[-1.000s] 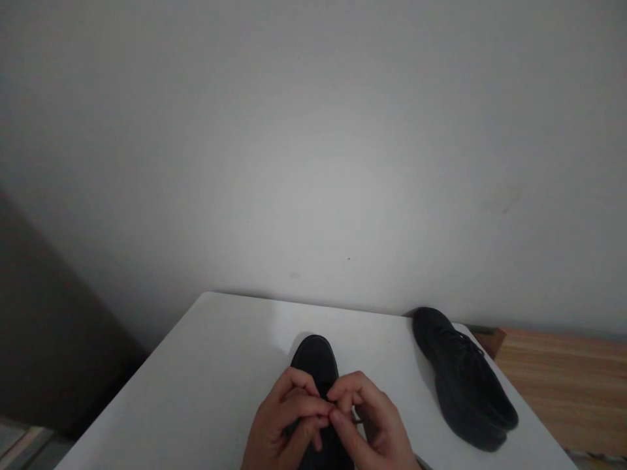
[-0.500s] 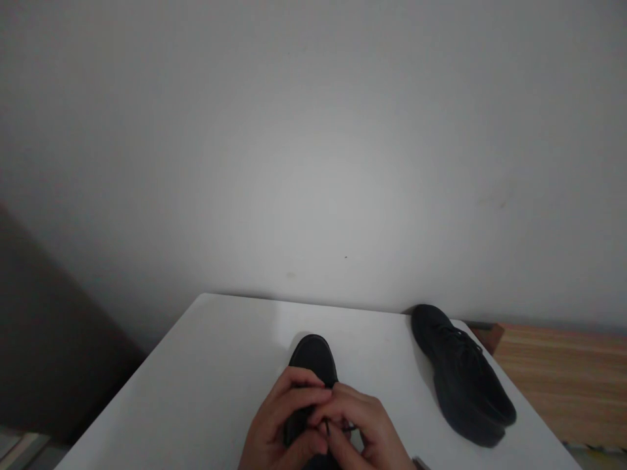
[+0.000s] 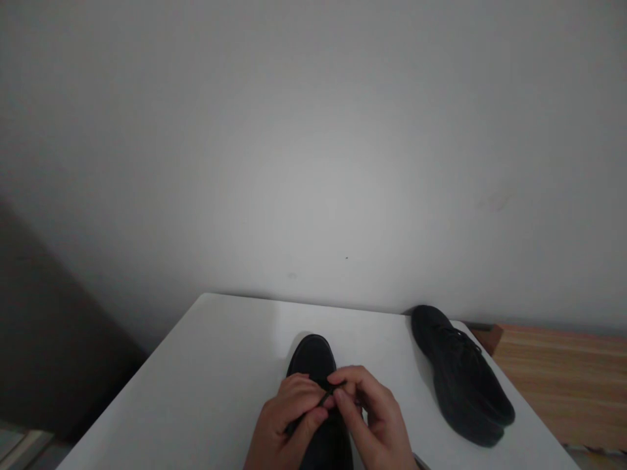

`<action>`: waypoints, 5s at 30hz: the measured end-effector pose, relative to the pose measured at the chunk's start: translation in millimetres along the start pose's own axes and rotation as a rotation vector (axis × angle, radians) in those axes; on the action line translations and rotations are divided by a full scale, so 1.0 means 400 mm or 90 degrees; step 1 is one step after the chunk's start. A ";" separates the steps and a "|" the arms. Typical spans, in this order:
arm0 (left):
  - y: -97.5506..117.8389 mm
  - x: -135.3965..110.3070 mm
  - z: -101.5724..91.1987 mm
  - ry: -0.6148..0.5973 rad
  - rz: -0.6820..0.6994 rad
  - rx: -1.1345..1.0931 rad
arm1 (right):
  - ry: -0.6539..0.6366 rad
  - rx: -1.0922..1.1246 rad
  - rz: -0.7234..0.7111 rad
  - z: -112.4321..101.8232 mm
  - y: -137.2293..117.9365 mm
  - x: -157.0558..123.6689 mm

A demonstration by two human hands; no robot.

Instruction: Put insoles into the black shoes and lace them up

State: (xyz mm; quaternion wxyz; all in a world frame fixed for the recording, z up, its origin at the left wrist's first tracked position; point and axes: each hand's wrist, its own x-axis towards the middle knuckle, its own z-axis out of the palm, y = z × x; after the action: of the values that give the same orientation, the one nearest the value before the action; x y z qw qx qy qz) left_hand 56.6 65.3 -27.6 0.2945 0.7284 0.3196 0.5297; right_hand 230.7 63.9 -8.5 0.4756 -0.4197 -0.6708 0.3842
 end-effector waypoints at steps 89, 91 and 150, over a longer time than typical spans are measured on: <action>0.010 0.004 0.013 -0.006 0.074 0.006 | -0.090 -0.107 -0.153 -0.021 -0.015 0.010; 0.009 0.003 0.015 -0.012 0.107 0.049 | -0.098 -0.110 -0.130 -0.016 -0.006 0.007; 0.022 0.002 -0.003 0.065 0.249 0.263 | -0.110 0.029 -0.004 -0.016 0.008 0.019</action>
State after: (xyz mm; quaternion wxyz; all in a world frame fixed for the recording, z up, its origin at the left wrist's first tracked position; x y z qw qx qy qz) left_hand 57.1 60.4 -20.0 0.0158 0.7929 0.2890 0.5362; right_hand 235.8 72.7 -7.3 0.4268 -0.3721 -0.7014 0.4328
